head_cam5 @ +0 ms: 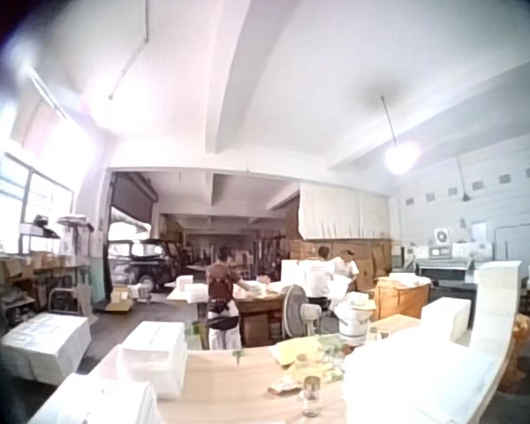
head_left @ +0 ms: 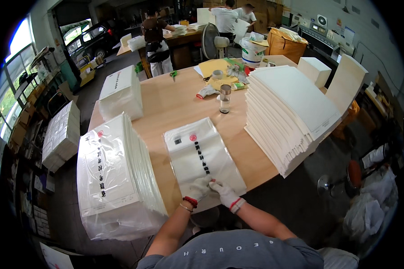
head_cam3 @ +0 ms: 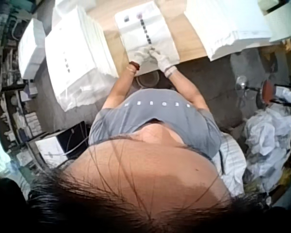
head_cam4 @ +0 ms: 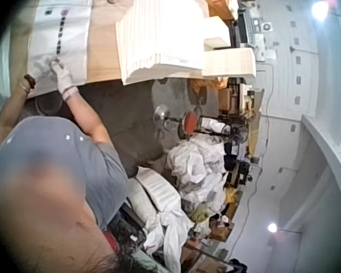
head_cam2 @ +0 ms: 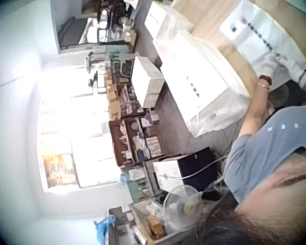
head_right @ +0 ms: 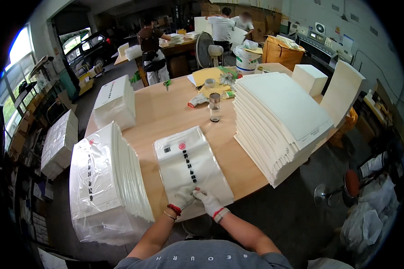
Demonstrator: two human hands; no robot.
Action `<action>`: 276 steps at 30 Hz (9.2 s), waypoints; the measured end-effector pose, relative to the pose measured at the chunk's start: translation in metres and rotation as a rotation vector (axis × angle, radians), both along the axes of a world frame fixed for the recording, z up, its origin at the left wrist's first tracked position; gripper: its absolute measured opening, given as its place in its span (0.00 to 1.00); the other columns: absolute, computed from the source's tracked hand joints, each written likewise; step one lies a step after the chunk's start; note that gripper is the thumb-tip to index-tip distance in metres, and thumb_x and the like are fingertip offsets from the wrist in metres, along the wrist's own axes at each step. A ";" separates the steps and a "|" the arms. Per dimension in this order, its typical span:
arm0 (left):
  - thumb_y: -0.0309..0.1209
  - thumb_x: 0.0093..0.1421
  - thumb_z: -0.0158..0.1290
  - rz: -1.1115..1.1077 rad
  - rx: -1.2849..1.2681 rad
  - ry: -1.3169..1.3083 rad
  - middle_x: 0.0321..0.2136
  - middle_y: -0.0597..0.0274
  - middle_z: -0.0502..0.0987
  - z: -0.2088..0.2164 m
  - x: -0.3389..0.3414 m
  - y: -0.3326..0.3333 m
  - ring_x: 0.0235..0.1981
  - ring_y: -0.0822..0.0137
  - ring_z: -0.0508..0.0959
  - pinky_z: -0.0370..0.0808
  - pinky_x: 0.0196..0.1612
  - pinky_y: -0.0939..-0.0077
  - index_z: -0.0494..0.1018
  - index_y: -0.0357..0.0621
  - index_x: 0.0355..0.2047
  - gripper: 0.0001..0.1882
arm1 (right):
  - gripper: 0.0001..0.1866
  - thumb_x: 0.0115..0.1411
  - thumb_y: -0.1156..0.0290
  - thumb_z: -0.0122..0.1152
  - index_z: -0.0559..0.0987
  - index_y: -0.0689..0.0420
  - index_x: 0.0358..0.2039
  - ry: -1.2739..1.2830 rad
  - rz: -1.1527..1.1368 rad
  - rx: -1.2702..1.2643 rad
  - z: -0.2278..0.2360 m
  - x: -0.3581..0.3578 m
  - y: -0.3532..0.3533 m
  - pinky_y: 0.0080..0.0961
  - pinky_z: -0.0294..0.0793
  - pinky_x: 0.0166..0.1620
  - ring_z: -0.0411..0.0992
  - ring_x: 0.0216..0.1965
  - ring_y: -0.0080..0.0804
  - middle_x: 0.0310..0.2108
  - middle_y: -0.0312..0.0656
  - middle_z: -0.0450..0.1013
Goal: The person repeatedly picks up white foam sheets from a stack on a table, places them into clear plastic bags, and sets the filled bags aside. The workspace is a warehouse or workshop with other workers visible in the background.
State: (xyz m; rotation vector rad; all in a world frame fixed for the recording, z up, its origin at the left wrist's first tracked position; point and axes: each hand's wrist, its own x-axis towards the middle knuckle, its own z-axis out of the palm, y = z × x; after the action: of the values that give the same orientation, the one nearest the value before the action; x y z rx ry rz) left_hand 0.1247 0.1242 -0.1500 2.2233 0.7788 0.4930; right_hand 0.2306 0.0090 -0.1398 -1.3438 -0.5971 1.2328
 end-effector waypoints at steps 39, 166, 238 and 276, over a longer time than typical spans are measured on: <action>0.30 0.58 0.50 -0.617 -0.908 -0.481 0.41 0.57 0.73 0.183 0.064 -0.099 0.41 0.65 0.73 0.69 0.48 0.72 0.64 0.39 0.49 0.18 | 0.07 0.54 0.72 0.52 0.79 0.57 0.31 -1.812 -0.180 0.334 0.298 0.201 -0.132 0.25 0.73 0.34 0.74 0.29 0.33 0.26 0.38 0.74; 0.38 0.59 0.45 0.113 -0.094 0.059 0.19 0.52 0.73 0.000 0.005 -0.024 0.26 0.57 0.75 0.70 0.31 0.66 0.71 0.39 0.20 0.17 | 0.22 0.56 0.56 0.56 0.73 0.64 0.40 -0.147 -0.077 -0.060 -0.011 0.007 0.000 0.26 0.71 0.40 0.70 0.35 0.27 0.32 0.38 0.71; 0.31 0.58 0.51 -0.181 -0.339 -0.518 0.34 0.61 0.74 0.047 0.065 0.042 0.32 0.73 0.73 0.71 0.35 0.82 0.63 0.38 0.52 0.22 | 0.13 0.50 0.63 0.57 0.76 0.55 0.35 -1.450 0.079 0.047 0.093 0.032 -0.146 0.37 0.73 0.31 0.73 0.31 0.47 0.37 0.49 0.72; 0.22 0.51 0.47 0.342 -0.261 0.102 0.21 0.57 0.70 0.013 -0.147 -0.151 0.22 0.62 0.73 0.71 0.28 0.71 0.67 0.37 0.27 0.02 | 0.19 0.56 0.65 0.48 0.69 0.57 0.47 -1.144 0.233 -0.163 0.014 0.017 -0.171 0.43 0.67 0.21 0.71 0.21 0.49 0.22 0.49 0.72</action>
State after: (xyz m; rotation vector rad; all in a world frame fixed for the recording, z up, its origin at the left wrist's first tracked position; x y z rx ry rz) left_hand -0.0224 -0.0266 -0.1372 1.8925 1.2154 0.4143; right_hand 0.2474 -0.1615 -0.1263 -2.1274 -1.4905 0.5776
